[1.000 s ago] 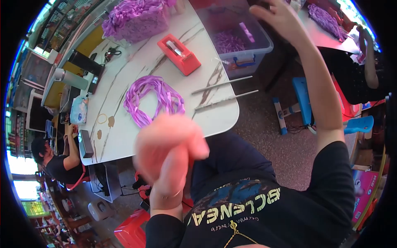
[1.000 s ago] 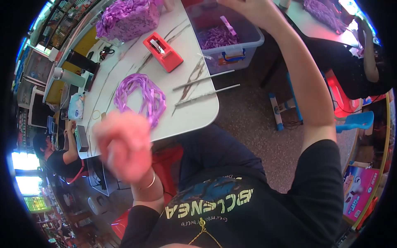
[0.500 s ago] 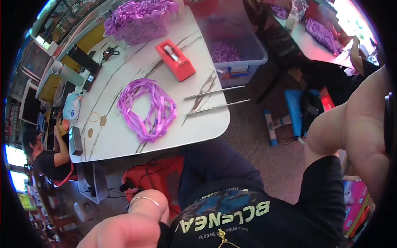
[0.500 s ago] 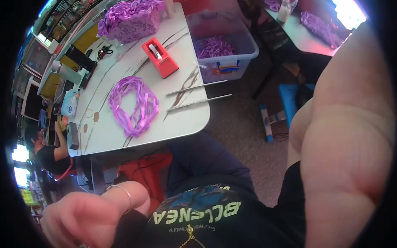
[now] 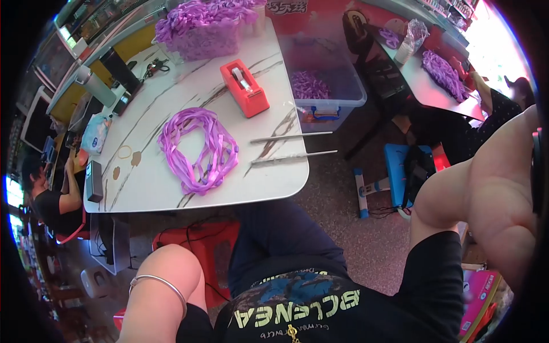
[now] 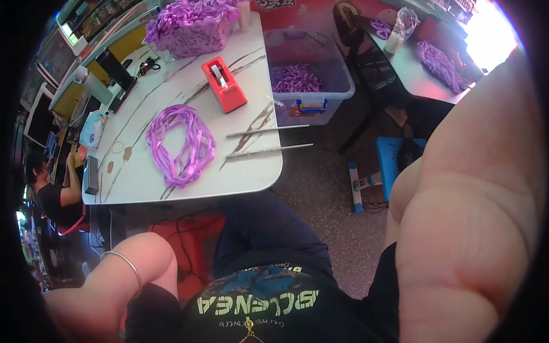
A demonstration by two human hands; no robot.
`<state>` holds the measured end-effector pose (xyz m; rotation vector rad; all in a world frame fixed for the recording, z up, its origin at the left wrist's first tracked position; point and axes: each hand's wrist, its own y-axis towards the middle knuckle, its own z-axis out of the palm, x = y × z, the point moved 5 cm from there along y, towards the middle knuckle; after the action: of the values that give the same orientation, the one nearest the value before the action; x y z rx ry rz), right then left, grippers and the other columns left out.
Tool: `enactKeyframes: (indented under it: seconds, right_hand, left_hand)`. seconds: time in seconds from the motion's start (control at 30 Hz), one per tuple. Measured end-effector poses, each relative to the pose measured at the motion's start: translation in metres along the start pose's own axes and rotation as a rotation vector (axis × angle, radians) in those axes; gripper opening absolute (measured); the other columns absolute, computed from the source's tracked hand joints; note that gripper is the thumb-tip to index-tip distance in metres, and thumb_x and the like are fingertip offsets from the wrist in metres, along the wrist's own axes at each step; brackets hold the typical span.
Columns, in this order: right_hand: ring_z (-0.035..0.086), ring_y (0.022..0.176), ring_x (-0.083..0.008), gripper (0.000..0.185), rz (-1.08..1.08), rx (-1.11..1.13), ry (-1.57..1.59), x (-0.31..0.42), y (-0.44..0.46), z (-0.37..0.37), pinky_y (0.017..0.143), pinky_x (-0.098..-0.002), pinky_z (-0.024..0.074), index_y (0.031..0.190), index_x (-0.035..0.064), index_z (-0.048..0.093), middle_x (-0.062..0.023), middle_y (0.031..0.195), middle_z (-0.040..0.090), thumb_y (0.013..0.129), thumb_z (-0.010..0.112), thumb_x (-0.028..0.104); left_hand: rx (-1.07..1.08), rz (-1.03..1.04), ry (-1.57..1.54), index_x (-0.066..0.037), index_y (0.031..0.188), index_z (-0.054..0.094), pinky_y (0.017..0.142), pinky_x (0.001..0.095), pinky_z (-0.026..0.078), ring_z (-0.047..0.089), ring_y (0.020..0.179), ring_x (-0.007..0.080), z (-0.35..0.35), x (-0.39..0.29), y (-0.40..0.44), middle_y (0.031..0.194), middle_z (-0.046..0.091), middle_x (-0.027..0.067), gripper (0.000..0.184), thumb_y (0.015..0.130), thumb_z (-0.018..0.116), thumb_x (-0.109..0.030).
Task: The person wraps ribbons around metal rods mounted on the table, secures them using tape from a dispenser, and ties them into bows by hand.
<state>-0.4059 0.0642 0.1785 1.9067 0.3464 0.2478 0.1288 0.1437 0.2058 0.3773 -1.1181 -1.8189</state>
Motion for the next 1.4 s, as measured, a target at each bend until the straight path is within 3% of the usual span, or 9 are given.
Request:
enactKeyframes:
  seconds: [0.2,0.63,0.67,0.73,0.8,0.83,0.9,1.1,1.4]
  right_hand:
    - [0.05,0.098,-0.0208,0.044,0.035,-0.086,0.219,0.015,-0.003,-0.008,0.081,-0.0317,0.0394,0.113,0.0029,0.05,-0.0143,0.106,0.054,0.089,0.041,0.039]
    - [0.05,0.094,-0.0223,0.048,0.155,-0.129,0.809,0.17,0.034,0.082,0.077,-0.0319,0.0391,0.108,0.0013,0.051,-0.0158,0.1,0.054,0.089,0.038,0.043]
    - [0.051,0.073,-0.0146,0.038,0.264,0.048,0.94,0.186,0.021,0.11,0.066,-0.0246,0.0403,0.105,0.0005,0.051,-0.0098,0.095,0.054,0.086,0.051,0.033]
    - [0.054,0.07,-0.0147,0.011,0.24,0.498,0.898,0.205,-0.012,0.154,0.061,-0.0248,0.0419,0.086,-0.0015,0.058,-0.0088,0.082,0.058,0.078,0.056,0.007]
    - [0.055,0.066,-0.0142,0.012,0.34,0.763,0.97,0.222,-0.062,0.191,0.058,-0.0245,0.0435,0.087,0.0001,0.062,-0.0076,0.075,0.058,0.075,0.061,0.001]
    - [0.055,0.063,-0.0141,0.013,0.353,0.9,0.962,0.225,-0.086,0.203,0.056,-0.0243,0.0438,0.089,0.0018,0.063,-0.0066,0.074,0.058,0.076,0.062,0.001]
    - [0.054,0.06,-0.0121,0.013,0.363,0.928,1.005,0.227,-0.118,0.216,0.055,-0.0236,0.0431,0.089,0.0034,0.064,-0.0053,0.073,0.058,0.076,0.063,0.002]
    - [0.054,0.057,-0.0116,0.013,0.48,0.904,0.897,0.23,-0.131,0.223,0.053,-0.0241,0.0428,0.088,0.0051,0.064,-0.0054,0.071,0.058,0.075,0.065,0.005]
    - [0.054,0.054,-0.013,0.009,0.517,0.816,0.869,0.232,-0.133,0.223,0.05,-0.0245,0.0428,0.084,0.0062,0.065,-0.0052,0.068,0.058,0.075,0.066,0.008]
  left_hand:
    - [-0.03,0.162,0.049,-0.014,0.1,0.06,0.062,0.0199,0.042,0.053,0.076,0.0098,0.038,0.121,-0.014,0.082,0.055,-0.0009,0.019,0.081,0.058,-0.015]
    - [-0.111,0.476,0.3,-0.012,0.104,0.058,0.06,0.021,0.042,0.053,0.073,0.0127,0.032,0.067,-0.004,0.08,0.053,0.0027,0.021,0.083,0.056,-0.014]
    - [-0.112,0.501,0.319,-0.012,0.104,0.057,0.06,0.0211,0.042,0.053,0.073,0.0129,0.033,0.065,-0.003,0.08,0.053,0.003,0.021,0.083,0.056,-0.014]
    - [-0.18,0.071,0.239,-0.006,0.089,0.053,0.06,0.029,0.045,0.057,0.07,0.0207,-0.018,0.077,-0.014,0.084,0.058,0.0073,0.006,0.084,0.053,-0.009]
    - [0.179,-0.223,0.964,-0.002,0.086,0.056,0.065,0.0244,0.046,0.055,0.07,0.0146,-0.073,0.114,-0.039,0.081,0.058,0.0066,0.01,0.086,0.048,-0.008]
    - [0.23,-0.716,0.936,-0.001,0.082,0.057,0.063,0.0245,0.045,0.054,0.07,0.0106,-0.103,0.143,-0.064,0.078,0.059,0.0045,0.01,0.084,0.051,-0.009]
    - [0.746,-0.977,1.272,-0.003,0.082,0.059,0.059,0.0269,0.044,0.057,0.064,0.0149,-0.148,0.169,-0.103,0.074,0.058,0.0065,0.006,0.08,0.056,-0.007]
    - [1.076,-1.371,1.459,-0.006,0.078,0.06,0.06,0.0343,0.047,0.059,0.066,0.0222,-0.213,0.164,-0.161,0.073,0.059,0.0069,0.014,0.071,0.064,-0.018]
    - [1.148,-1.437,1.533,-0.005,0.078,0.059,0.063,0.034,0.048,0.061,0.07,0.0243,-0.23,0.184,-0.146,0.073,0.062,0.0088,0.015,0.073,0.062,-0.018]
